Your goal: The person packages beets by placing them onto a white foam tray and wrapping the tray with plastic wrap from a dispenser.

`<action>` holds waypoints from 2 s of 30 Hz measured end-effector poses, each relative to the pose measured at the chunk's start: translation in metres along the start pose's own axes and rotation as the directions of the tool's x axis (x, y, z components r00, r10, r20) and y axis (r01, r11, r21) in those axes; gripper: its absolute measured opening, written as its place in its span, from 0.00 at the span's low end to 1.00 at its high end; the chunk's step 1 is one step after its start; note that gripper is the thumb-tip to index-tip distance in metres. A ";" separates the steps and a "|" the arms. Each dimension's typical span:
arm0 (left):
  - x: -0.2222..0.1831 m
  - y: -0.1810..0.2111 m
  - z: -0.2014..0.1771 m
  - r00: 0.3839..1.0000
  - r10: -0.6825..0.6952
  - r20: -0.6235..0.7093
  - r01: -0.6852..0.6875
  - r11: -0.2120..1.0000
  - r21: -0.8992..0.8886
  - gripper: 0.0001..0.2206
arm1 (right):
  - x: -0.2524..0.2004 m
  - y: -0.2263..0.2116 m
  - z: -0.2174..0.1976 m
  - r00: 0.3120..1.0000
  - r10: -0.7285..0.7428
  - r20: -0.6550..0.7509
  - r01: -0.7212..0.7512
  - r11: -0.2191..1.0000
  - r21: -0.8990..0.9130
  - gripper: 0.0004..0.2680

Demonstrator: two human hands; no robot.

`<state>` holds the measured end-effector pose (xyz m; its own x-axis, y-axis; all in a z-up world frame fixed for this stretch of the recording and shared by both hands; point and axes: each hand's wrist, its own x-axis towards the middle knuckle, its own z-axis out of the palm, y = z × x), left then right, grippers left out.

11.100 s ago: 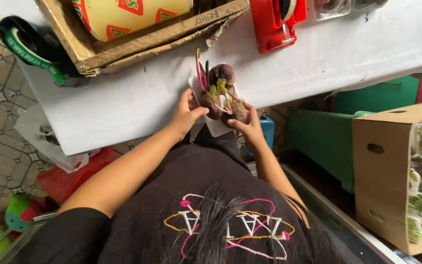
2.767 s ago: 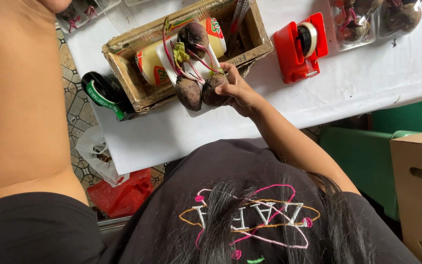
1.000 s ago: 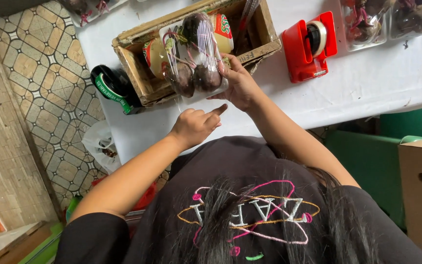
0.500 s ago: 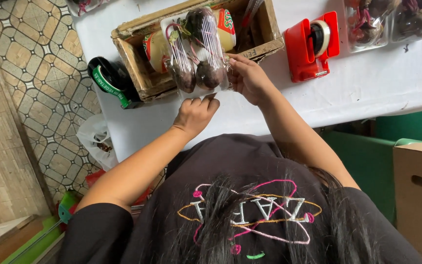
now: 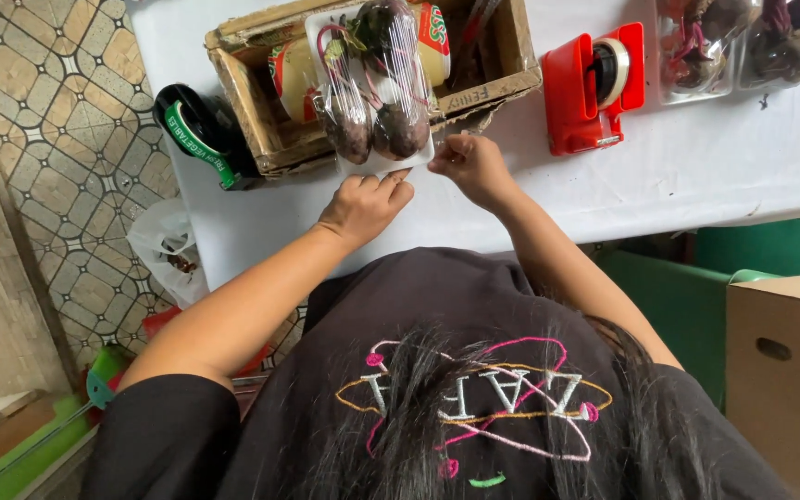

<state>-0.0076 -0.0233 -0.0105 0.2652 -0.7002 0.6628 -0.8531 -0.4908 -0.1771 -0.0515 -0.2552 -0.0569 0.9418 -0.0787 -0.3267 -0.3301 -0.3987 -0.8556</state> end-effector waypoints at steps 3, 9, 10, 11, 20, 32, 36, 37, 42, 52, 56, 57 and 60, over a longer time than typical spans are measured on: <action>0.006 -0.007 -0.017 0.999 0.036 0.000 -0.036 0.999 -0.029 0.10 | 0.005 -0.001 -0.004 0.996 0.026 -0.091 -0.043 0.980 -0.196 0.03; -0.043 -0.017 -0.018 0.996 0.077 0.047 -0.075 0.996 -0.041 0.03 | 0.015 -0.013 0.007 0.973 0.008 -0.231 -0.100 0.916 -0.389 0.04; -0.064 -0.017 -0.009 0.994 0.088 0.066 -0.085 0.996 -0.039 0.01 | 0.016 -0.013 0.008 0.967 0.023 -0.255 -0.128 0.906 -0.404 0.04; -0.065 -0.019 -0.011 0.994 0.085 0.067 -0.083 0.996 -0.038 0.01 | 0.017 -0.011 0.009 0.967 0.022 -0.253 -0.127 0.905 -0.405 0.04; -0.027 -0.046 -0.037 0.969 -0.153 0.194 0.178 0.976 -0.121 0.06 | 0.014 -0.058 0.021 0.887 0.447 -0.121 -0.282 0.729 0.624 0.01; -0.050 -0.049 -0.016 0.971 -0.173 0.165 0.207 0.953 -0.220 0.05 | 0.000 -0.058 0.003 0.860 0.412 0.302 -0.378 0.114 0.919 0.12; -0.060 -0.058 -0.005 0.979 -0.137 0.151 0.176 0.944 -0.279 0.03 | 0.012 -0.047 0.022 0.931 0.288 0.225 -0.297 0.240 0.924 0.20; -0.062 -0.060 -0.002 0.977 -0.141 0.159 0.183 0.937 -0.298 0.04 | 0.021 -0.028 0.030 0.933 0.292 0.212 -0.283 0.226 0.932 0.21; -0.049 -0.063 -0.024 0.932 -0.235 0.274 0.332 0.856 -0.395 0.07 | 0.015 -0.052 0.028 0.907 0.381 0.179 -0.268 0.194 0.944 0.22; -0.076 -0.032 -0.021 0.740 -0.546 0.393 0.673 0.593 -0.443 0.13 | 0.025 -0.036 0.043 0.878 0.456 0.149 -0.254 0.177 0.951 0.23; -0.049 -0.015 -0.027 0.279 -0.604 0.747 0.959 0.129 -0.254 0.11 | 0.019 -0.052 0.038 0.893 0.431 0.129 -0.256 0.251 0.934 0.21; -0.033 -0.015 -0.035 0.055 -0.517 0.854 0.916 -0.315 -0.250 0.11 | 0.019 -0.053 0.039 0.902 0.415 0.120 -0.255 0.285 0.924 0.21; 0.002 -0.028 -0.048 -0.115 -0.198 0.973 0.541 -0.834 -0.105 0.07 | 0.023 -0.050 0.039 0.920 0.379 0.098 -0.244 0.359 0.901 0.21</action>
<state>-0.0051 0.0137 0.0307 0.5753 -0.3271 -0.7497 0.8080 0.0853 0.5829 -0.0158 -0.2016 -0.0373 0.7351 -0.1341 -0.6646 -0.4052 0.6990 -0.5893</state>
